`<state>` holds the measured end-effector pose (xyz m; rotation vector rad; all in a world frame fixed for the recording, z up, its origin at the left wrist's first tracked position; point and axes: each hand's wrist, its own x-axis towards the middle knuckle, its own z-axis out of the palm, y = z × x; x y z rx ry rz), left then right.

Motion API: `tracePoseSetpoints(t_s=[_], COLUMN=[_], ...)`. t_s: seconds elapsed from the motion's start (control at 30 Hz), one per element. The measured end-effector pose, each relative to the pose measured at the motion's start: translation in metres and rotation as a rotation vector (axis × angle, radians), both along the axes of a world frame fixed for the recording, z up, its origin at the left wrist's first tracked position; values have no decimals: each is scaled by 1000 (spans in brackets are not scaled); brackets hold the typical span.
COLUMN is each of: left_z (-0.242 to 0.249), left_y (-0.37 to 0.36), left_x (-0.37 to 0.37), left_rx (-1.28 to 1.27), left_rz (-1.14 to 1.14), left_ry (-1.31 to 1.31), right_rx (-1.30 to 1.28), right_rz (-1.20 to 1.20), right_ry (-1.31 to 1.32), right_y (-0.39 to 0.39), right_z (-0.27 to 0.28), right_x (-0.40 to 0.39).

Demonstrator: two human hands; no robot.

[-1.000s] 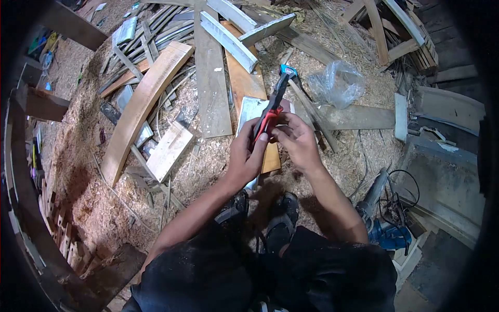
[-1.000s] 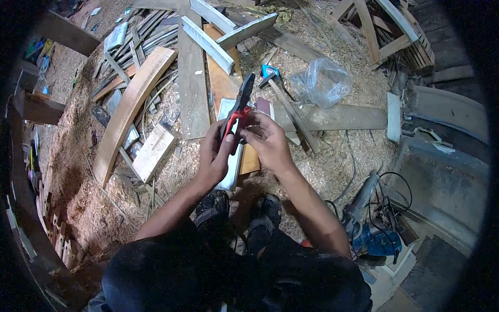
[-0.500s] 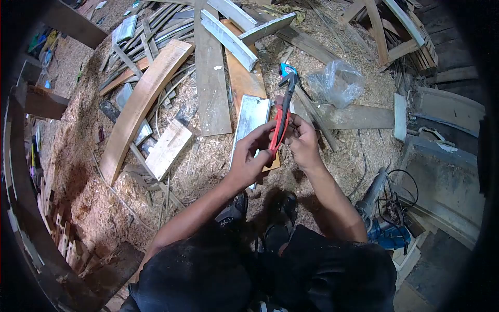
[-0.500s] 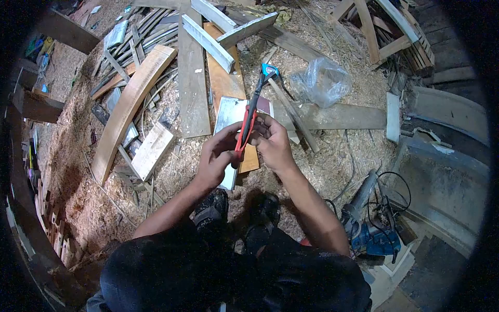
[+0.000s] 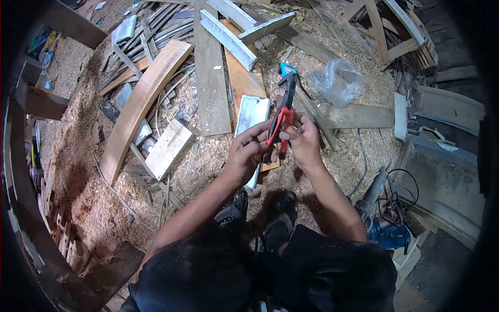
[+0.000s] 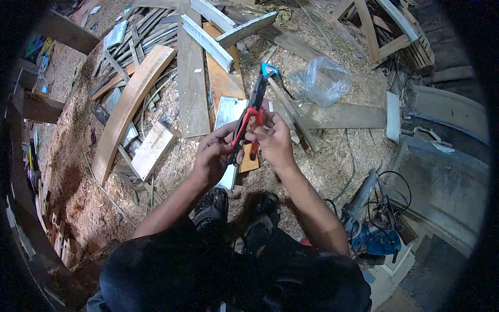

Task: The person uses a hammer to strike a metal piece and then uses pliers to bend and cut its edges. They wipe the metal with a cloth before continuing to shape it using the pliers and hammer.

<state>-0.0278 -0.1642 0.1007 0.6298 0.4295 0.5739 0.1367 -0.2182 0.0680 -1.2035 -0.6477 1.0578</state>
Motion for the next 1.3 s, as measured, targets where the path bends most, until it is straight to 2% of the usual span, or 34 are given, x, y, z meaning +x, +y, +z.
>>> tracePoseSetpoints(t_s=[0.13,0.17,0.3,0.4,0.53,0.67,0.77,0.97,1.03,1.2,1.3], left_z=[3,2,-20,-21,-20,-5,-13,-8,-8,0,10], left_y=[-1,-1,5,3,-10,-17,-21,-30,-33,-30,-27], left_x=[-5,-1,-8,-1,4,5,3,2,5,5,3], left_rx=[-170,-155,55,112,295,260,322,213,120,182,231], left_rz=[-10,39,-86,-7,119,203,231,246,277,344,371], left_ry=[-12,86,323,475,489,490,492,492,443,409,449], right_rx=[-82,-69,-103,-119,-196,-220,-207,-210,-213,-211,-228], right_rz=[-35,-44,-77,-61,7,17,46,7,-8,11,-53], right_ry=[116,151,141,166,157,101,88,111,13,-259,-170], right_y=[2,2,2,3,3,4,3,3,9,12,13], right_z=[5,6,22,27,38,35,41,57,62,67,72], right_x=[5,6,2,1,-4,-15,-24,-42,-49,-51,-58])
